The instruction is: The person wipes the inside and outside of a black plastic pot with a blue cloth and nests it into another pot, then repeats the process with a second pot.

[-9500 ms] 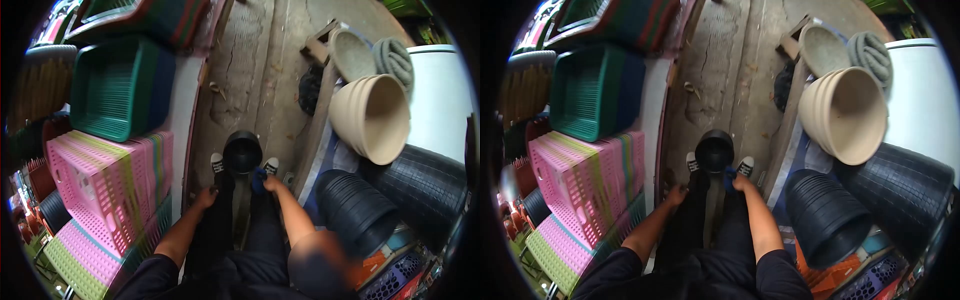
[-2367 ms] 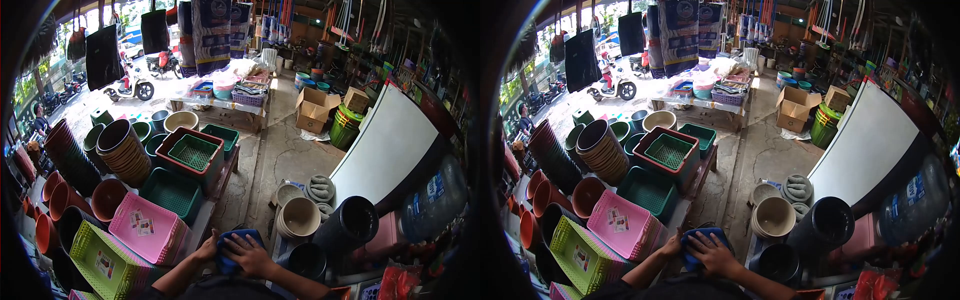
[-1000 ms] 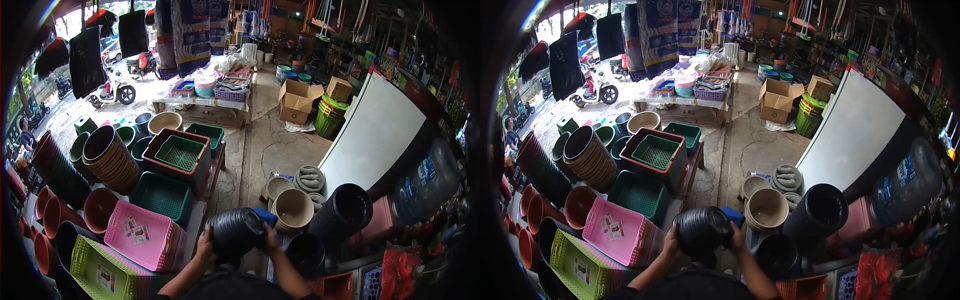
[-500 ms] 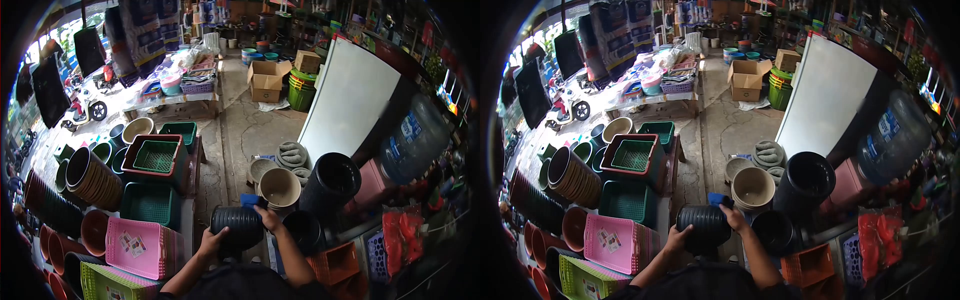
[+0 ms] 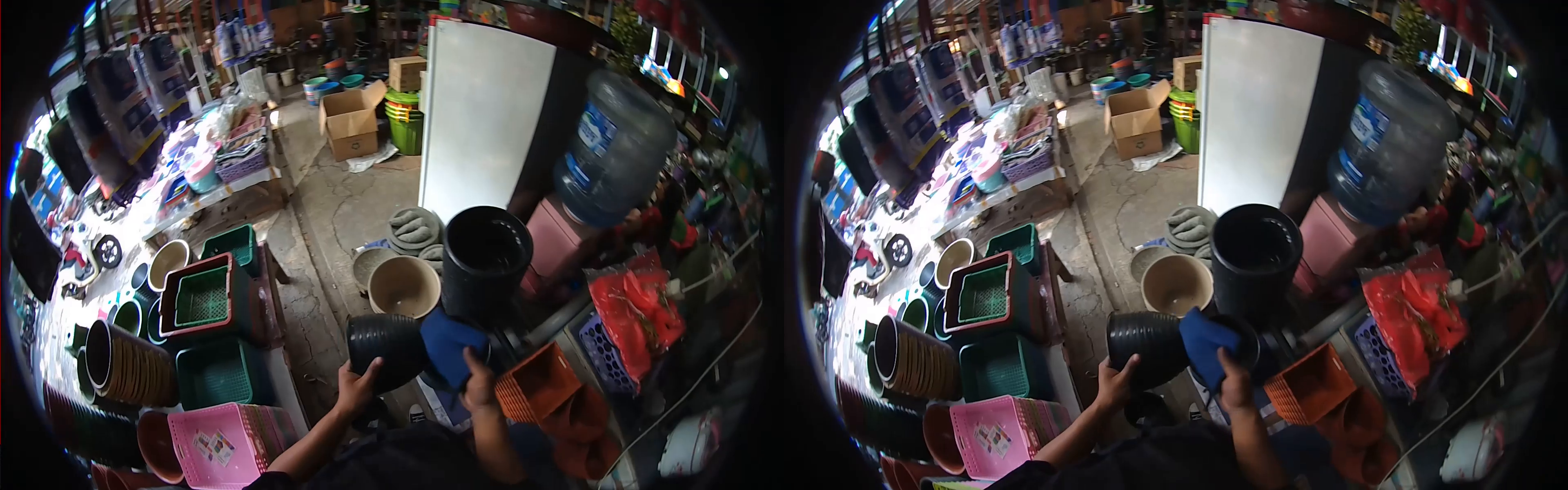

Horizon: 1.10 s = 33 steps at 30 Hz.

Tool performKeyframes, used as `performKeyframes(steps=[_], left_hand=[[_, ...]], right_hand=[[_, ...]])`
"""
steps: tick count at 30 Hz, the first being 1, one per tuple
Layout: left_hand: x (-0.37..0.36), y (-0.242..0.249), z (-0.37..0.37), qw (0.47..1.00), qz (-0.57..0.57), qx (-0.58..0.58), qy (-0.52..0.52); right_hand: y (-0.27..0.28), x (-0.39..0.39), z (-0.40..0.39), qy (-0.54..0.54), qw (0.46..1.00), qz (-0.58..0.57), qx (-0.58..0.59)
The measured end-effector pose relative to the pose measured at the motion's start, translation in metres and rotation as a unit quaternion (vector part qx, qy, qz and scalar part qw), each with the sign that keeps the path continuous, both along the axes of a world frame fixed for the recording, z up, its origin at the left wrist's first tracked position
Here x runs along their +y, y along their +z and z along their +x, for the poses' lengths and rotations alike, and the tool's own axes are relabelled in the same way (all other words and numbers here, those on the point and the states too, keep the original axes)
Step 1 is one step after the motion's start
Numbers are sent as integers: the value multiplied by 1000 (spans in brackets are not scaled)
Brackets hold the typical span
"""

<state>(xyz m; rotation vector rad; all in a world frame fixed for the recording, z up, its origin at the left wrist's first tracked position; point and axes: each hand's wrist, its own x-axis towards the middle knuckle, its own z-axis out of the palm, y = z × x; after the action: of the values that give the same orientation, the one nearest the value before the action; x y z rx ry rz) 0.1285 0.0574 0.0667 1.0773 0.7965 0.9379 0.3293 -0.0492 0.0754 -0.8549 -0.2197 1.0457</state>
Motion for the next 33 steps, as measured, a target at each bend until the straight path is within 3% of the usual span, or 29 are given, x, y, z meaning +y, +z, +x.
performKeyframes(steps=[2, 4, 5, 6, 8, 9, 10, 13, 14, 16, 20, 22, 26, 31, 33], left_hand=[[-4, 13, 20, 998, 45, 43, -33], [-11, 43, 38, 965, 66, 179, -178], [-1, 15, 47, 905, 207, 290, -234], [2, -11, 59, 905, 208, 285, -238], [3, -37, 81, 797, 435, 301, -290], [-1, -46, 91, 783, 488, 277, -269], [-4, -52, 101, 784, 488, 274, -269], [-3, -76, 127, 644, 581, 327, -375], [-3, -85, 132, 644, 581, 325, -376], [-4, -88, 143, 542, 533, 428, -488], [-9, -77, 143, 586, 556, 343, -480], [-11, -87, 152, 522, 500, 437, -534], [-11, -111, 149, 553, 534, 400, -500], [-12, -117, 149, 538, 524, 420, -510], [-13, -109, 135, 579, 567, 358, -464]], right_hand=[[27, -25, 15, -68, 998, 1, -5], [38, -48, 24, -114, 993, 14, -31], [39, -57, 29, -148, 987, 28, -54], [35, -65, 33, -152, 986, 27, -58], [25, -83, 38, -172, 984, 17, -38], [25, -88, 38, -174, 984, 12, -40], [23, -92, 37, -175, 984, 11, -43], [16, -100, 33, -220, 972, -51, -60], [11, -104, 33, -221, 972, -52, -61], [3, -111, 34, -257, 961, -77, -74], [0, -122, 38, -265, 960, -80, -52], [-5, -124, 42, -257, 962, -91, -32], [4, -115, 44, -246, 962, -105, -49], [6, -88, 41, -176, 978, -98, -62], [6, -71, 36, -158, 979, -103, -78]])
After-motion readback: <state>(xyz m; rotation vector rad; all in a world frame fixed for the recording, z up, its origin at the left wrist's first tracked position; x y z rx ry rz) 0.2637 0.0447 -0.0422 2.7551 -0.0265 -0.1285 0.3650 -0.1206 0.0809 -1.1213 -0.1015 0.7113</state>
